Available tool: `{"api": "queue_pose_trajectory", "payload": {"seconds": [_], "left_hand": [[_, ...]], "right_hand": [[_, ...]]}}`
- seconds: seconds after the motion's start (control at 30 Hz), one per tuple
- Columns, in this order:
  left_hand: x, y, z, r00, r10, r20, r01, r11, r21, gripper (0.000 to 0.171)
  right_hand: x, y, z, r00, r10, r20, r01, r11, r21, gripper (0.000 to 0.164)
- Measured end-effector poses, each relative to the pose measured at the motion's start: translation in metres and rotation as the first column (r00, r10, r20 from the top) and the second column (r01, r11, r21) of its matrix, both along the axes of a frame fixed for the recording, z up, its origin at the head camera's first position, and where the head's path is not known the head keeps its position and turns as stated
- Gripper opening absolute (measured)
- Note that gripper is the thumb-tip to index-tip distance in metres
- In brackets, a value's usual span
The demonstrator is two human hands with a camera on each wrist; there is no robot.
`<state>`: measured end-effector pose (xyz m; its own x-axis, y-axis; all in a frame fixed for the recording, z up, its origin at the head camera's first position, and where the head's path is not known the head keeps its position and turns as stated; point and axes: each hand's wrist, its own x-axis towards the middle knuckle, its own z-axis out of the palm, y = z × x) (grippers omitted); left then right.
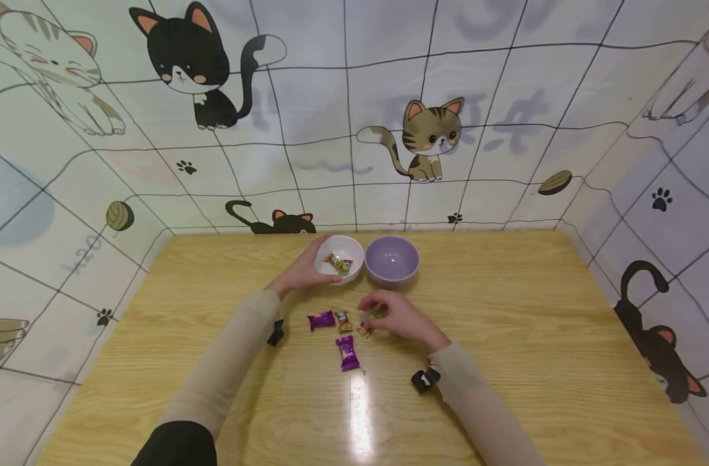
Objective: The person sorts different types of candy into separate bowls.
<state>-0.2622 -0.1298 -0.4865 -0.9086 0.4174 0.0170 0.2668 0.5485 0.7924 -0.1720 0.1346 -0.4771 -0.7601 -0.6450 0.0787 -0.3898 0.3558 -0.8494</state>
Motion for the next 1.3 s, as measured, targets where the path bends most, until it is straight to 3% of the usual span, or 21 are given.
{"api": "queue_pose_trajectory", "payload": {"seconds": [0.57, 1.03, 1.3], "left_hand": [[0.000, 0.001, 0.001, 1.000, -0.002, 0.007, 0.001, 1.000, 0.005, 0.111], [0.000, 0.003, -0.001, 1.000, 0.002, 0.001, -0.002, 1.000, 0.020, 0.112], [0.000, 0.002, -0.001, 1.000, 0.009, 0.010, -0.009, 1.000, 0.024, 0.114]], "right_hand": [[-0.002, 0.008, -0.009, 0.998, 0.067, 0.010, -0.067, 0.994, 0.090, 0.034], [-0.002, 0.005, -0.010, 0.993, 0.050, -0.106, -0.029, 0.981, 0.194, 0.029], [-0.003, 0.002, -0.011, 0.992, 0.041, -0.122, -0.011, 0.972, 0.236, 0.027]]}}
